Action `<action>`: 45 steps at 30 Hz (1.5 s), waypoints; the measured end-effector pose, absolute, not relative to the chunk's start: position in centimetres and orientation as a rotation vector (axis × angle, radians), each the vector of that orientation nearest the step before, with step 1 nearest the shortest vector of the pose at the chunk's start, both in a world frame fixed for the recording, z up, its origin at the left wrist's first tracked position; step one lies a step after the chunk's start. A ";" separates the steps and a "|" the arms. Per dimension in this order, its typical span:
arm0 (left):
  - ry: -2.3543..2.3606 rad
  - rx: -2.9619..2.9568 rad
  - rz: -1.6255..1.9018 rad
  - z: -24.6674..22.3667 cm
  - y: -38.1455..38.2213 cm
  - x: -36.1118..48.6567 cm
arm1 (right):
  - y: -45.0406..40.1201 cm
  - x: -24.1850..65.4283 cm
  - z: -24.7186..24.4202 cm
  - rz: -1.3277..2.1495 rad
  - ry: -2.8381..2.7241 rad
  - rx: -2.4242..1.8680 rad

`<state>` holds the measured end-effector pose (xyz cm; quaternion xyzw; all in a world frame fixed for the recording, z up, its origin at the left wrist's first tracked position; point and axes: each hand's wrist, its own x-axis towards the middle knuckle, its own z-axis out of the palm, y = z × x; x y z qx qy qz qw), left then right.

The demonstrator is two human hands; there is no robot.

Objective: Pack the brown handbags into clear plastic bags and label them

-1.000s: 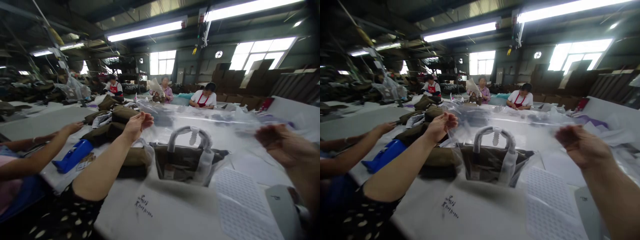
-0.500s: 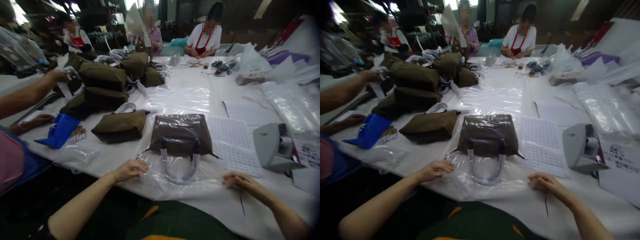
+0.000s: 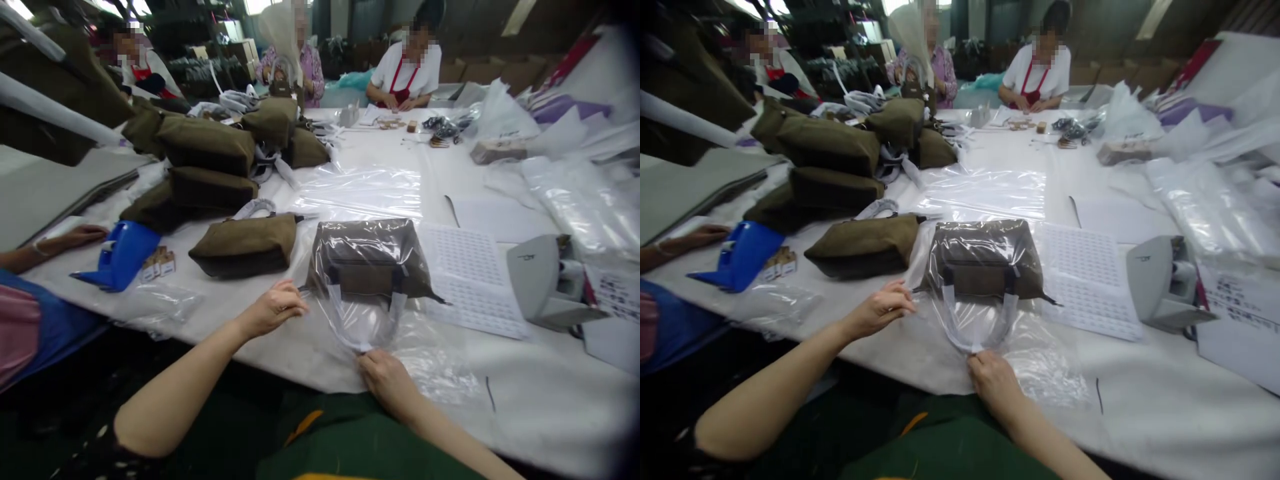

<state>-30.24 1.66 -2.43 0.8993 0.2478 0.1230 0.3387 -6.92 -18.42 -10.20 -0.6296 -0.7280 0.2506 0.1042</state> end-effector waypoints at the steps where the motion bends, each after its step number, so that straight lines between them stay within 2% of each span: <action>1: 0.661 2.386 0.369 -1.9 2.1 -28.9 | -18.4 -6.8 -10.2 0.806 -2.054 -1.849; 7: 1.024 2.558 0.642 -2.3 3.2 -20.2 | -18.2 -8.0 -11.4 1.516 -1.207 -1.695; 12: 1.281 2.453 0.766 -5.9 -0.4 -16.7 | -17.8 -8.5 -13.6 1.613 -1.092 -1.615; 19: 1.497 2.473 0.962 -10.6 -5.4 -14.1 | -20.0 -7.1 -11.2 1.485 -1.509 -1.417; 23: 1.513 2.526 0.971 -11.6 -5.3 -13.9 | -22.8 1.9 -7.5 1.316 -1.518 -1.321; 25: 1.496 2.538 1.005 -12.0 -4.8 -13.9 | -23.8 9.3 -5.7 0.985 -1.196 -1.538; 27: 1.471 2.538 1.047 -12.5 -4.2 -13.9 | -24.5 17.3 -4.3 0.463 -0.654 -1.699; 29: 1.445 2.539 1.075 -12.9 -3.7 -13.9 | -24.7 24.1 -3.7 0.231 -0.454 -1.726; 34: 1.428 2.577 1.107 -12.8 -3.5 -13.9 | -22.2 31.9 -5.2 0.373 -0.395 -1.775; 37: 1.426 2.594 1.130 -12.5 -3.5 -13.8 | -20.9 32.1 -6.1 0.459 -0.401 -1.771; 41: 1.442 2.602 1.127 -12.3 -3.5 -13.8 | -21.5 30.5 -6.7 0.393 -0.341 -1.805; 45: 1.424 2.575 1.130 -12.3 -3.6 -13.9 | -23.6 28.5 -7.9 0.393 -0.309 -1.989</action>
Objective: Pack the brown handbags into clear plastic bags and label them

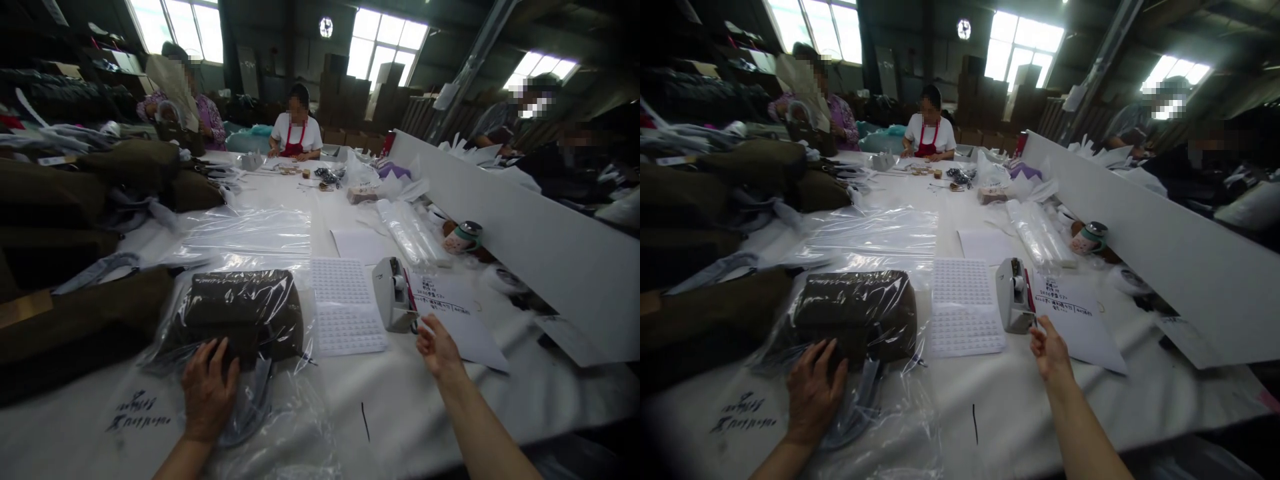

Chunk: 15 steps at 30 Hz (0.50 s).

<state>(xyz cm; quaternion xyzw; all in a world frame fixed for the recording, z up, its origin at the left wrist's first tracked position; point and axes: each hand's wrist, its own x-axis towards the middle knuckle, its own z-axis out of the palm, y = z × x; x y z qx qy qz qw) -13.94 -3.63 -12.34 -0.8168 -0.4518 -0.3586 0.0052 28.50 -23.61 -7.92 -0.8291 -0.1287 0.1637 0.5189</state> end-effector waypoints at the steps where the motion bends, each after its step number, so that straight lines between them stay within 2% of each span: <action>1: -1.418 -2.560 -1.148 -12.4 -3.6 -14.0 | -24.1 28.4 -8.1 0.408 -0.321 -2.064; 5: -1.425 -2.517 -1.255 -12.9 -3.3 -14.1 | -26.0 29.4 -7.2 0.478 -0.472 -2.409; 9: -1.428 -2.499 -1.328 -13.2 -3.7 -14.4 | -23.5 28.1 -2.9 0.638 -0.801 -2.575; 12: -1.463 -2.522 -1.366 -13.1 -4.1 -14.5 | -16.1 21.4 1.3 0.771 -1.385 -2.381; 15: -1.530 -2.533 -1.418 -13.1 -4.4 -14.6 | -7.5 10.5 4.4 0.982 -1.996 -1.965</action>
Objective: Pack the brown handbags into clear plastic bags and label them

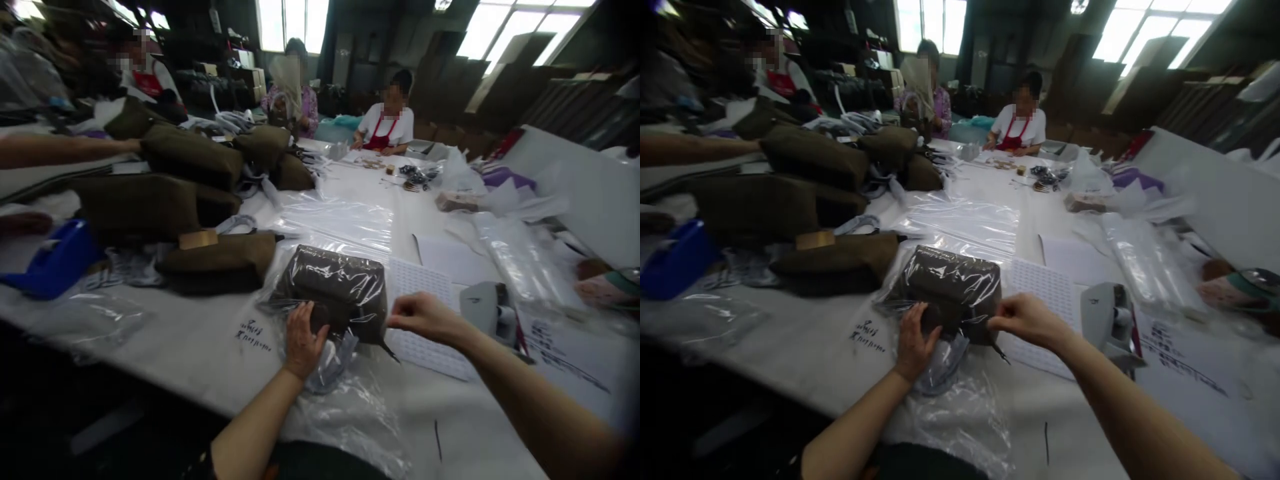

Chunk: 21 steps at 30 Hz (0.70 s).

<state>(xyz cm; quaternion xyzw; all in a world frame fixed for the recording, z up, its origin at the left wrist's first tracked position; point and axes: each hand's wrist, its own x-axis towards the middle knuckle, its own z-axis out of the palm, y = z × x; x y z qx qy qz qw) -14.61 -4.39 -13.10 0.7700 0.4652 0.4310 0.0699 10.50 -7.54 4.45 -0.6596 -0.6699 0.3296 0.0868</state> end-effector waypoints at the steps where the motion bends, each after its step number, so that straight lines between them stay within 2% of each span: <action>1: 1.394 2.286 1.304 -13.1 -4.5 -14.7 | -5.1 6.7 4.9 0.960 -2.225 -1.847; 3: 1.369 2.211 1.336 -13.1 -4.7 -14.8 | -1.3 0.3 4.7 0.739 -2.684 -1.724; 7: 1.347 2.076 1.390 -12.7 -5.1 -15.2 | 3.4 -5.2 2.3 0.414 -2.829 -1.875; 11: 1.327 2.198 1.244 -12.5 -5.4 -15.5 | 5.2 -0.8 2.8 0.136 -2.697 -2.128; 14: 1.280 2.376 1.139 -12.5 -4.2 -15.2 | 2.5 5.9 3.7 -0.111 -2.511 -2.229; 17: 1.188 2.469 1.083 -11.7 -1.8 -14.9 | -4.7 11.5 1.9 -0.419 -2.580 -1.734; 21: 1.124 2.477 1.106 -9.1 -1.7 -16.5 | -15.2 13.2 -4.3 -0.466 -2.880 -0.966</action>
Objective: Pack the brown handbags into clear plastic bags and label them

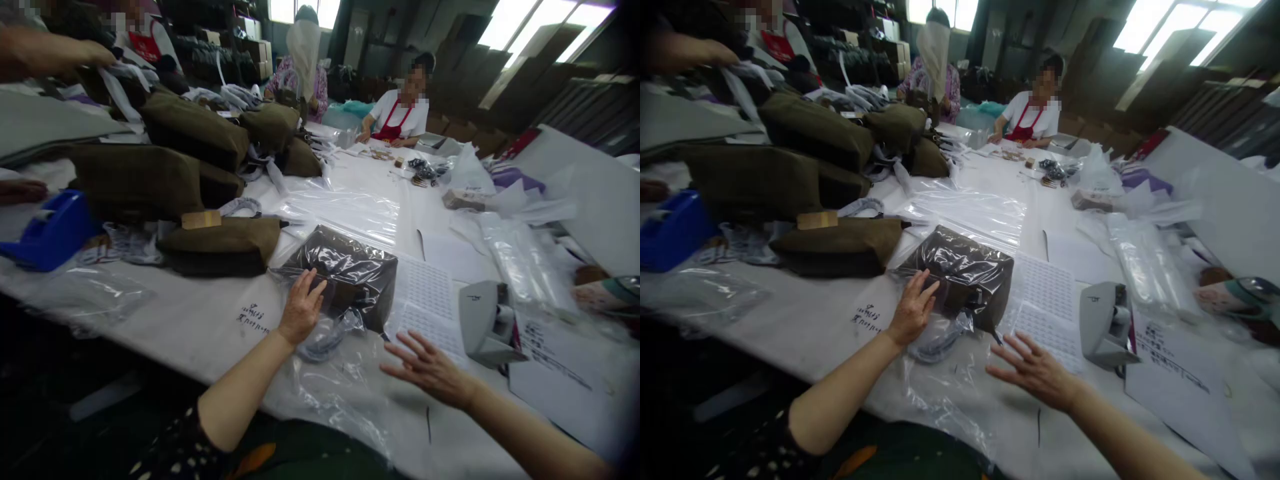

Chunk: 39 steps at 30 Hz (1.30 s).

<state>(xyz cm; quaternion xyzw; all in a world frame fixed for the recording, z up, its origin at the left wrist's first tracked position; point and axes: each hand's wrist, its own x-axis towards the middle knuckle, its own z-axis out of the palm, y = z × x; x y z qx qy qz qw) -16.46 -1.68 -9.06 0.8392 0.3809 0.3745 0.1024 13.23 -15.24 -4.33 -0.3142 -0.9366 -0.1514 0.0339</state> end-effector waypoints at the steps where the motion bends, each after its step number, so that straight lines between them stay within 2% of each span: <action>1: 1.074 2.485 1.076 -8.5 -2.9 -17.4 | -16.8 12.8 -5.9 -0.459 -2.844 -0.929; 4: 0.748 2.574 0.735 -8.3 -8.8 -20.1 | -18.1 10.8 -8.9 -0.189 -2.679 -0.956; 7: 0.676 2.588 0.475 -10.1 -14.1 -21.2 | -16.5 9.8 -9.4 0.231 -2.321 -1.257; 10: 0.932 2.392 0.580 -11.9 -15.3 -20.3 | -15.1 9.7 -8.1 0.322 -1.992 -1.492; 14: 1.248 1.783 0.786 -10.7 -13.3 -21.0 | -14.9 8.0 -4.7 0.279 -2.061 -1.423; 19: 1.302 1.356 0.615 -8.6 -13.1 -26.0 | -15.6 3.1 -2.0 0.940 -1.951 -1.842; 20: 1.314 1.298 0.575 -8.8 -13.2 -26.6 | -15.7 2.2 -1.9 0.906 -2.002 -1.901; 24: 1.301 1.198 0.565 -10.7 -13.4 -27.0 | -15.0 -0.5 -1.8 0.359 -2.156 -1.923; 29: 1.250 1.270 0.582 -10.4 -13.5 -27.6 | -11.9 -1.5 -1.3 0.273 -2.193 -1.736; 32: 1.353 1.592 0.903 -7.5 -13.3 -27.6 | -10.2 -2.1 -1.4 0.254 -2.160 -1.793; 35: 1.251 2.173 1.149 -5.0 -12.3 -25.3 | -9.4 -2.9 -1.9 0.135 -2.209 -1.764; 37: 1.156 2.528 1.053 -5.4 -11.3 -22.8 | -9.4 -3.0 -2.8 0.060 -2.263 -1.680; 39: 1.235 2.721 1.031 -8.5 -9.9 -20.2 | -9.4 -2.0 -4.2 0.015 -2.287 -1.545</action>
